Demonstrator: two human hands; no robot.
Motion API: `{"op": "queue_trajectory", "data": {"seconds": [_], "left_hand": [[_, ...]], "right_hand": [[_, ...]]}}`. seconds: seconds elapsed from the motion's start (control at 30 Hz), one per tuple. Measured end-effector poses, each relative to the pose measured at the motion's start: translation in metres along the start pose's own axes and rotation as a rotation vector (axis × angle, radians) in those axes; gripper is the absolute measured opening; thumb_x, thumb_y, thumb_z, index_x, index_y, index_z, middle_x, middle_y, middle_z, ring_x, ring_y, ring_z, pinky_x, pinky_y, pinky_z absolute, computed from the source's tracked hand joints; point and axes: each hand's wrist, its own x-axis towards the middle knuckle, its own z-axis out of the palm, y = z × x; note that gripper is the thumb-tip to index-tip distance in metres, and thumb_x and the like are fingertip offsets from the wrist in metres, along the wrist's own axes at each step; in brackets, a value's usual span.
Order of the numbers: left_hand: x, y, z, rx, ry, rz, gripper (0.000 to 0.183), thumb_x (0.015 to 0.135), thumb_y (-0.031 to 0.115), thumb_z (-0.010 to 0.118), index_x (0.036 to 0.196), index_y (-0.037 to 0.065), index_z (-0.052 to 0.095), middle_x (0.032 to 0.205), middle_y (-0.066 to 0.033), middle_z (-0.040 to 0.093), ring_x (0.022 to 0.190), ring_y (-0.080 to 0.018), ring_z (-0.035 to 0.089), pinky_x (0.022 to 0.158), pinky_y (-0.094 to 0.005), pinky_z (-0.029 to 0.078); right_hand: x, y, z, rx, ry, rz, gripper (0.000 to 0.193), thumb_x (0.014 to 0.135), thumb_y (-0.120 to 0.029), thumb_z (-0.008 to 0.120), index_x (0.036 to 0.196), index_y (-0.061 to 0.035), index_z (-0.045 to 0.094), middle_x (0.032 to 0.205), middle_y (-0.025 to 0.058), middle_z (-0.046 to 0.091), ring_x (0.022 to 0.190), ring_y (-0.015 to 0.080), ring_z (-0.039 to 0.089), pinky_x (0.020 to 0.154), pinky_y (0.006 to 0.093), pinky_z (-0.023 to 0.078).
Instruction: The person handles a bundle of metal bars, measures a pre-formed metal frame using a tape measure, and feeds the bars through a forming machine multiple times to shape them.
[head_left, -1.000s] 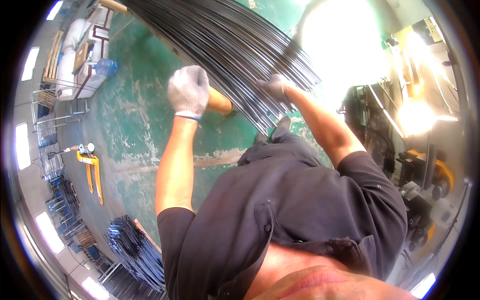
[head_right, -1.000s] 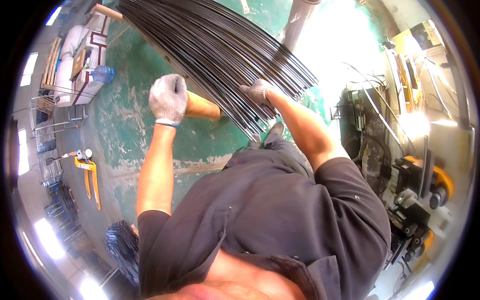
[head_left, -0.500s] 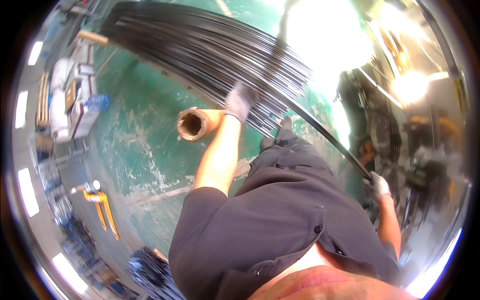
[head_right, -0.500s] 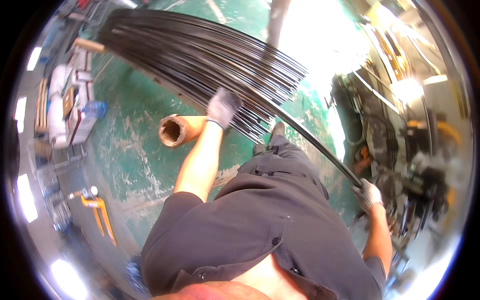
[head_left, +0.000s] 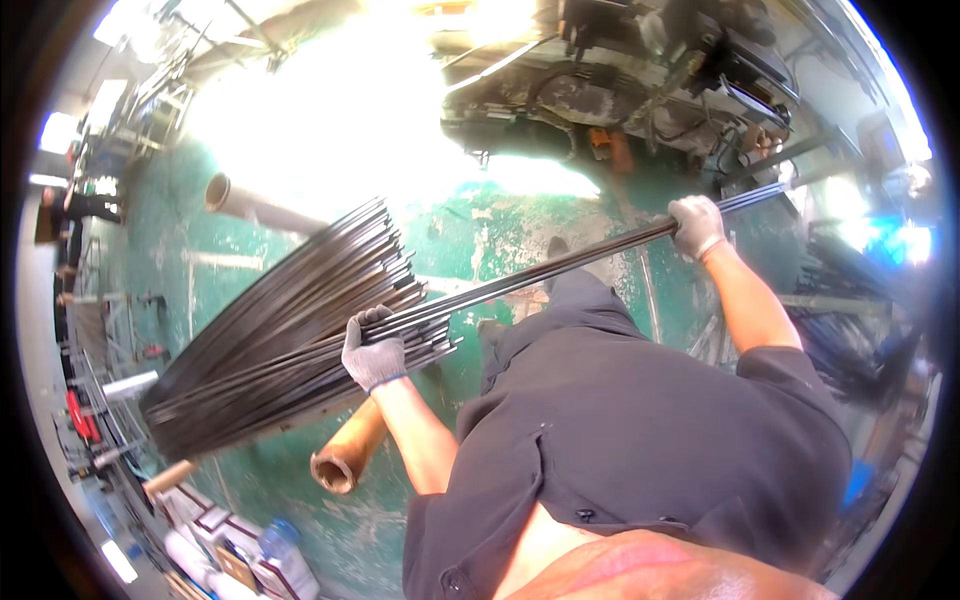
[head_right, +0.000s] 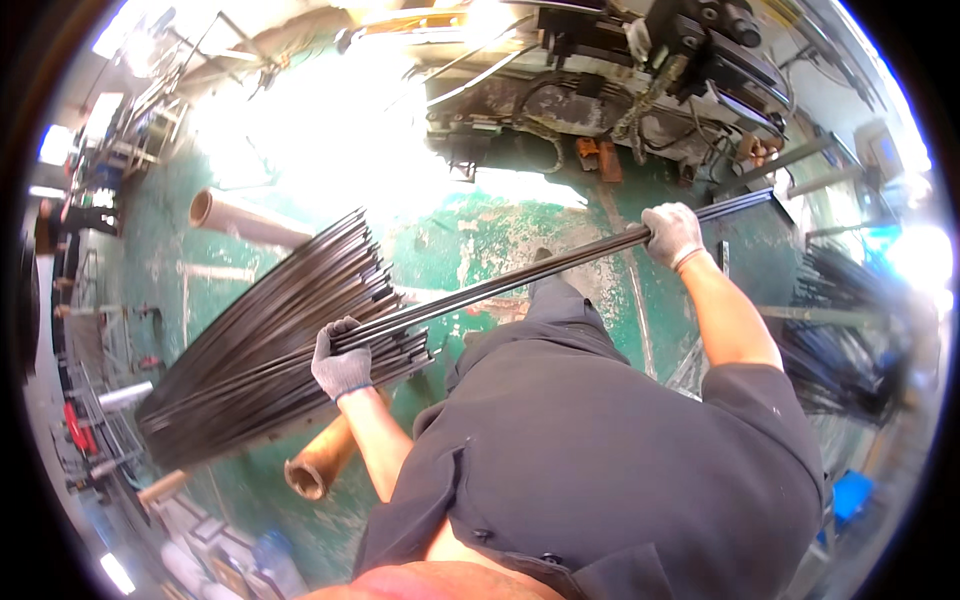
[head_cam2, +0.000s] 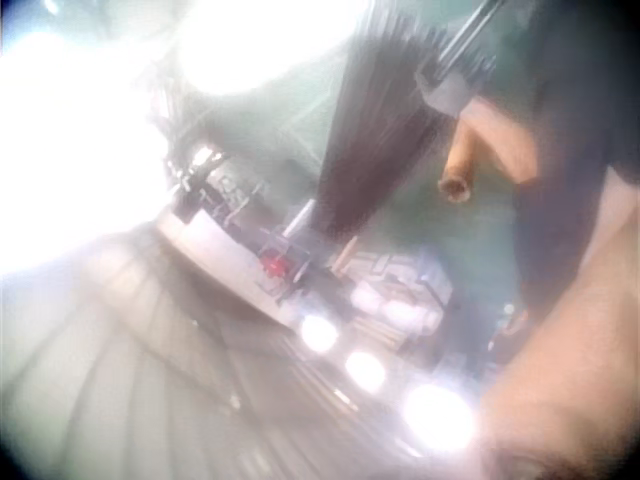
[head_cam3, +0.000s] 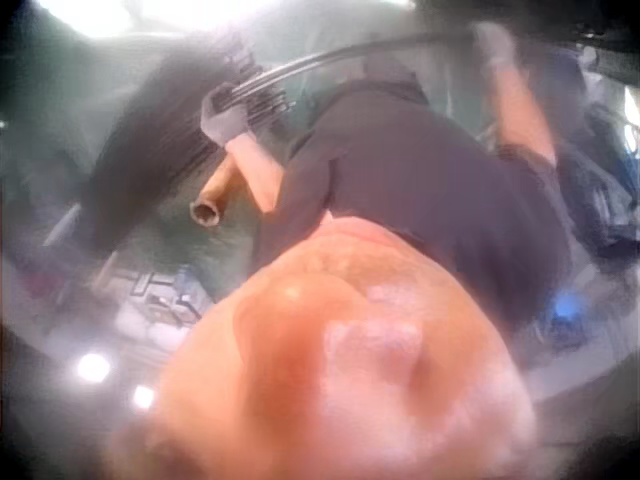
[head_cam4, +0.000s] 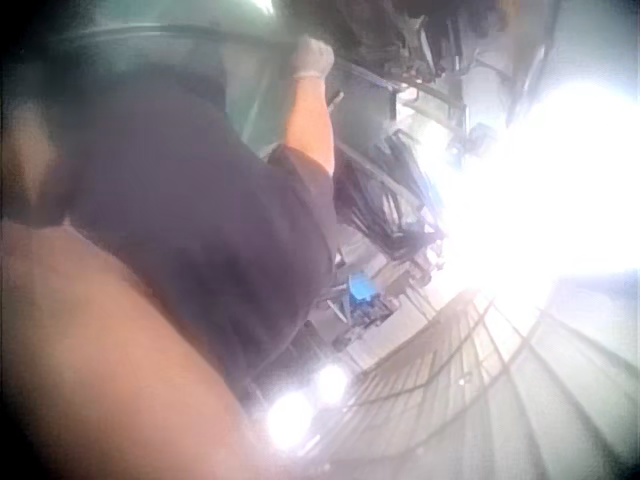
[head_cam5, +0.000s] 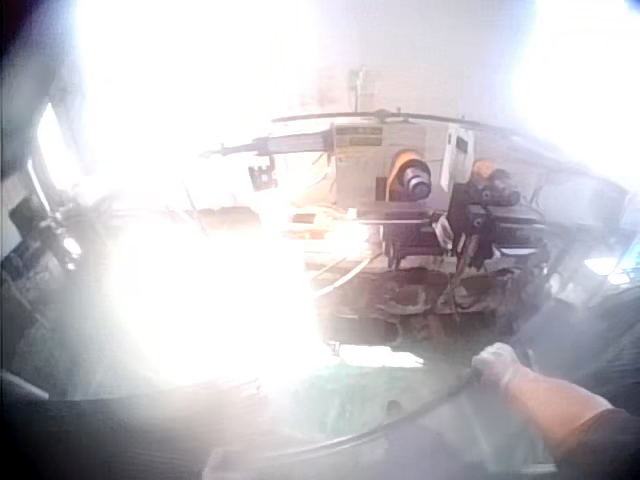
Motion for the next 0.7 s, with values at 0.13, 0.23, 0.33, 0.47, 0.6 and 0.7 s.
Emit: {"op": "queue_trajectory", "data": {"seconds": [0.13,0.23,0.33,0.47,0.6,0.7], "left_hand": [[-0.03,-0.005,0.081,0.082,-0.267,0.098,0.015,0.1,0.013,0.066,0.099,-0.002,0.07,0.091,-0.0157,0.072,0.088,-0.0303,0.069,0.096,-0.0488,0.056],[-0.04,0.013,0.136,0.063,-0.403,0.208,0.015,0.102,0.01,0.066,0.111,-0.002,0.066,0.1,-0.0114,0.069,0.09,-0.0254,0.066,0.097,-0.044,0.055],[-0.053,-0.037,0.193,0.237,-0.518,0.202,0.014,0.106,0.009,0.061,0.117,0.0,0.063,0.1,-0.0094,0.066,0.093,-0.0228,0.063,0.095,-0.0434,0.055],[-0.037,-0.145,0.262,0.102,-0.671,-0.017,0.012,0.107,0.006,0.06,0.117,0.001,0.06,0.1,-0.0104,0.065,0.093,-0.0242,0.063,0.098,-0.0455,0.053],[-0.014,-0.24,0.31,0.335,-0.593,-0.016,0.018,0.106,0.008,0.063,0.121,-0.001,0.063,0.108,-0.0125,0.068,0.107,-0.0288,0.066,0.109,-0.0505,0.051],[-0.001,-0.257,0.343,0.396,-0.665,-0.057,0.022,0.105,0.012,0.063,0.123,-0.001,0.066,0.115,-0.0153,0.071,0.113,-0.0308,0.067,0.112,-0.0524,0.05]], "right_hand": [[-0.003,0.077,-0.001,0.0,-0.036,0.218,0.027,0.09,-0.025,0.078,0.075,-0.0086,0.063,0.08,0.0159,0.066,0.088,0.0402,0.064,0.081,0.0502,0.051],[-0.019,0.148,0.013,-0.017,0.036,0.412,0.024,0.092,-0.027,0.078,0.082,-0.0086,0.065,0.087,0.0132,0.066,0.098,0.0377,0.063,0.088,0.0481,0.051],[-0.032,0.211,0.059,-0.048,0.464,0.754,0.02,0.087,-0.012,0.074,0.107,-0.0066,0.072,0.108,0.0173,0.073,0.115,0.0376,0.064,0.102,0.0449,0.051],[0.01,0.198,0.087,2.378,0.544,1.153,0.039,0.089,-0.004,0.054,0.125,0.0067,0.063,0.122,0.0233,0.071,0.124,0.0468,0.064,0.112,0.0625,0.049],[0.099,0.158,0.055,2.849,0.477,0.752,0.022,0.096,-0.004,0.066,0.116,0.007,0.067,0.116,0.0203,0.072,0.118,0.0384,0.067,0.119,0.0554,0.048],[0.122,0.192,0.061,2.689,0.746,0.998,0.015,0.104,-0.006,0.063,0.113,0.0043,0.067,0.111,0.0177,0.073,0.112,0.0351,0.069,0.111,0.0525,0.054]]}}
